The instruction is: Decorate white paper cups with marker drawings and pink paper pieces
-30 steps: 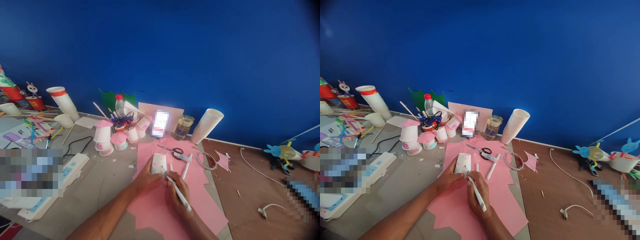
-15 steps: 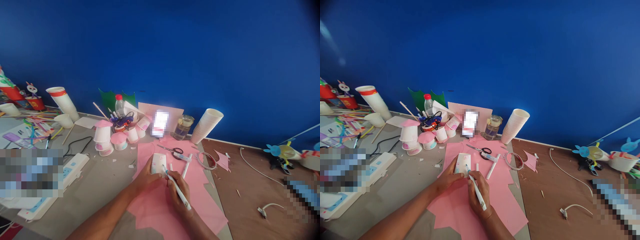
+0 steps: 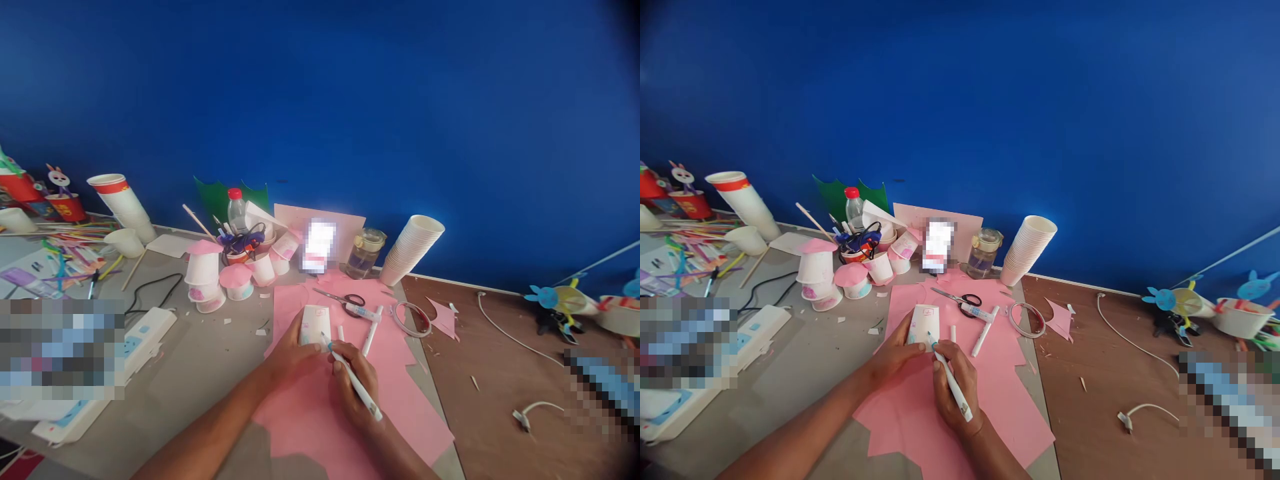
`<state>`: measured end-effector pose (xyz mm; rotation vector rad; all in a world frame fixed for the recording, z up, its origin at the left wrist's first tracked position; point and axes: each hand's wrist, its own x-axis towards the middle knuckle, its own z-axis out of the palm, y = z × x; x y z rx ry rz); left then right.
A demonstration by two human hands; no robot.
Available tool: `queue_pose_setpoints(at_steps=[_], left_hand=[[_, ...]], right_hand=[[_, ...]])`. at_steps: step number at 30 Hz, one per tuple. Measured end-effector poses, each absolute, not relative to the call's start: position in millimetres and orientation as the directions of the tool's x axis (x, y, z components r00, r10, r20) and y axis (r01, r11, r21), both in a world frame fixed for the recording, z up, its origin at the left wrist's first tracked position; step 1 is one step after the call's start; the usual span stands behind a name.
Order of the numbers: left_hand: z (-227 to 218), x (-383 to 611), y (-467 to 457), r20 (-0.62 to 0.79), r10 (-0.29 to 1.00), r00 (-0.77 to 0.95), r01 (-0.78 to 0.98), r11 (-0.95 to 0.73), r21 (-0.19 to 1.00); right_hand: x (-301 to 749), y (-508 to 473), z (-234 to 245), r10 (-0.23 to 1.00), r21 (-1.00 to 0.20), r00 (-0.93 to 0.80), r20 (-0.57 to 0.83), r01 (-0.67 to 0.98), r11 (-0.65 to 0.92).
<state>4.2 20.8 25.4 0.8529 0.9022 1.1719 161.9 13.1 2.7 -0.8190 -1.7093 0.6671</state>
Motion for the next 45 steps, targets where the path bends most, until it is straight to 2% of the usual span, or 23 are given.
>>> queue_pose_setpoints(at_steps=[8, 21, 25, 34, 45], left_hand=[[27, 4, 22, -0.16, 0.973, 0.165, -0.396, 0.215, 0.893], [30, 4, 22, -0.155, 0.974, 0.165, -0.396, 0.21, 0.894], [34, 4, 21, -0.149, 0.974, 0.17, -0.391, 0.206, 0.897], [38, 3, 21, -0.093, 0.964, 0.247, -0.403, 0.19, 0.895], [40, 6, 20, -0.123, 0.962, 0.245, -0.434, 0.222, 0.873]], right_hand=[[163, 14, 6, 0.802, -0.775, -0.182, 0.57, 0.204, 0.597], [165, 16, 9, 0.892, -0.877, -0.124, 0.436, 0.163, 0.451], [164, 19, 6, 0.914, -0.907, -0.078, 0.399, 0.114, 0.406], [159, 22, -3, 0.982, -0.979, 0.014, 0.187, -0.077, 0.187], [160, 18, 0, 0.961, -0.955, -0.039, 0.275, -0.128, 0.268]])
